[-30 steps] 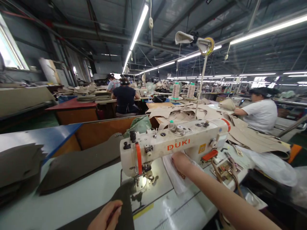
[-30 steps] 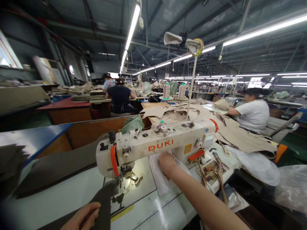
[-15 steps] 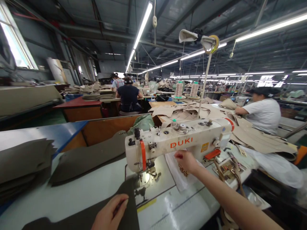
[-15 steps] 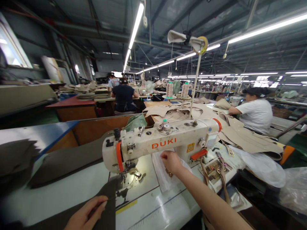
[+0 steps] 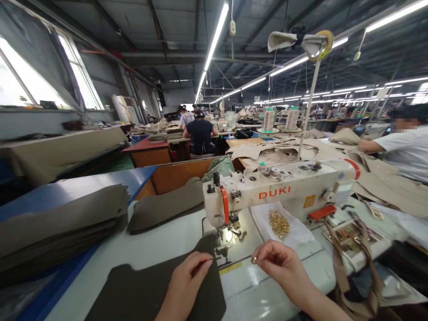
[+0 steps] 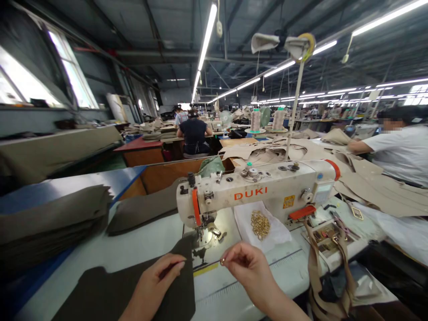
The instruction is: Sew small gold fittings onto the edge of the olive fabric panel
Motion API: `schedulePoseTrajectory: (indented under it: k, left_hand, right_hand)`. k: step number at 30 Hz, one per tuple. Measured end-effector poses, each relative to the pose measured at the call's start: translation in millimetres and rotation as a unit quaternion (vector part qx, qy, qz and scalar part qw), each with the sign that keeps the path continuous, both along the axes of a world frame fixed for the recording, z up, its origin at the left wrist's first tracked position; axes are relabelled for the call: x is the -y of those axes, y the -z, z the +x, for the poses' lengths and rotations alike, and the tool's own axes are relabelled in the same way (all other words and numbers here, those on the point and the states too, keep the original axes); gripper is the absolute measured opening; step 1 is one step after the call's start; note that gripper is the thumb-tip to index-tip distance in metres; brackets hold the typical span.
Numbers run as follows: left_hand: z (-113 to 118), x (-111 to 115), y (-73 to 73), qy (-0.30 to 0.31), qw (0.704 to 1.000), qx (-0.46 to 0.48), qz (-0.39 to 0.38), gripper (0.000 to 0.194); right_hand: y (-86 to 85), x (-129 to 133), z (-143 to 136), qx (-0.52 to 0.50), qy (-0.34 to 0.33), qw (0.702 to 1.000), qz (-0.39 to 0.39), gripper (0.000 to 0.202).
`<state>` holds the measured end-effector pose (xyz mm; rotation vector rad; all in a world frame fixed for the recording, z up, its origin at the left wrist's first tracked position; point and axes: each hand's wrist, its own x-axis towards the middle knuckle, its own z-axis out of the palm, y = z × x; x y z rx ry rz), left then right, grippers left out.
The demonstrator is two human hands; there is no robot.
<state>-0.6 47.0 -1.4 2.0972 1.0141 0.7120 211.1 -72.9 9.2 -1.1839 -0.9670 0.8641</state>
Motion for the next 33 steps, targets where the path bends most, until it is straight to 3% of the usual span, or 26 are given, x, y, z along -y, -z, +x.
schedulePoseTrajectory:
  k: [7,14,18,22,25,30,33]
  left_hand:
    - [15.6,36.1,-10.9,0.025,0.998,0.039,-0.03,0.024]
    - [13.6,38.0,-9.6,0.03,0.994,0.063,-0.089,0.02]
    - [12.6,35.6,-11.5,0.044,0.978,0.096,-0.182,0.02]
    - [11.4,35.2,-7.9,0.071,0.941,0.123,-0.307,0.026]
    - [9.7,37.0,-4.5,0.053,0.929,0.148,-0.334,0.029]
    - [7.4,44.7,-5.9,-0.02,0.929,0.158,-0.335,0.028]
    - [5.1,48.4,-6.3,-0.043,0.925,0.168,-0.338,0.032]
  right_hand:
    - [8.4,-7.8,-24.9,-0.006,-0.01,0.999,-0.031,0.032]
    - [10.4,-13.3,-31.5,-0.026,-0.028,0.998,-0.042,0.034]
    - [8.7,-13.4,-29.9,-0.061,-0.079,0.992,-0.074,0.033]
    - [11.8,-11.6,-28.7,-0.082,-0.13,0.982,-0.111,0.033]
    - [16.0,-10.0,-30.7,-0.05,-0.149,0.982,-0.102,0.03]
    - [24.9,-8.8,-42.1,0.083,-0.1,0.992,-0.008,0.022]
    - [30.5,-11.2,-50.3,0.072,-0.115,0.99,-0.034,0.025]
